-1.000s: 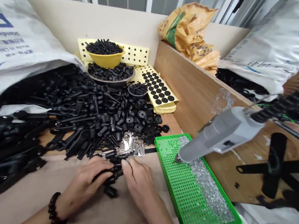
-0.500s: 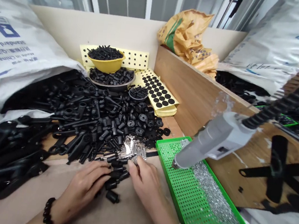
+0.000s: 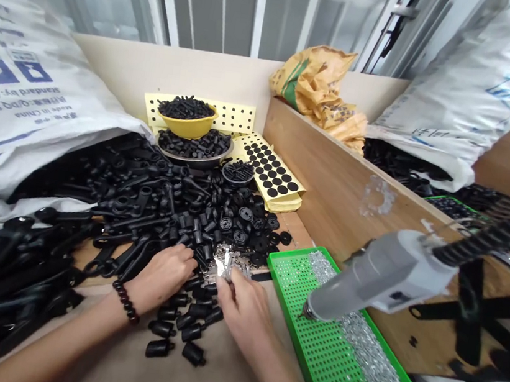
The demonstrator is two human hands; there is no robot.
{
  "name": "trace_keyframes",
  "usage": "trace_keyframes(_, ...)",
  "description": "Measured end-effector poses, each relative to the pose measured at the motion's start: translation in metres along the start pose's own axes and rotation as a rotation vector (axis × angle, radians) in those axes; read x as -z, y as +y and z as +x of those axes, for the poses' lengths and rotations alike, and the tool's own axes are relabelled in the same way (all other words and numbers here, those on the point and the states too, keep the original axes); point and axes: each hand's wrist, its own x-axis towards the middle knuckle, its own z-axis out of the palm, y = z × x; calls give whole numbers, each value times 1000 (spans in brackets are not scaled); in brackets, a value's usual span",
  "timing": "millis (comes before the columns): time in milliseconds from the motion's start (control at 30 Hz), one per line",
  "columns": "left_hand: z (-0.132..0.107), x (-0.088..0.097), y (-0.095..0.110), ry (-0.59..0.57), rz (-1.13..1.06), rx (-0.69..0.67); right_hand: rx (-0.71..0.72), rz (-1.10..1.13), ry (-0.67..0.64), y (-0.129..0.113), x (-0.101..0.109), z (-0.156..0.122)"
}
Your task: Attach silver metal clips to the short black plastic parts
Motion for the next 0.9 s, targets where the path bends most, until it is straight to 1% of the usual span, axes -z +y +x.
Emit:
trace_keyframes(67,3,2,-2,8,-54,11,0,-2,-3,1,-1,2)
trace_keyframes(133,4,7,-5,26,-127,37,13,-8,-2,2,-4,4)
trace_keyframes(267,5,20,-6,98,-326,139,96,-13,12,0,-17,10)
trace_keyframes(367,5,22,0,145,-522,233,165,-64,-3,-4,-25,13)
trace_keyframes(433,5,20,8,156,-648,274,202,-99,16,-5,-29,14)
trace_keyframes(567,8,17,22,164,-801,288,238,-83,71,-3,-29,15)
trace_keyframes(633,11,19,24,154,-808,266,235,-33,94,-2,-26,15)
trace_keyframes(700,14,21,20,139,-763,229,205,1,123,-1,-20,15)
trace_keyframes(800,20,23,10,103,-548,90,119,-12,146,1,-10,13)
trace_keyframes(900,25,20,4,42,-308,-61,73,-38,125,2,-5,10)
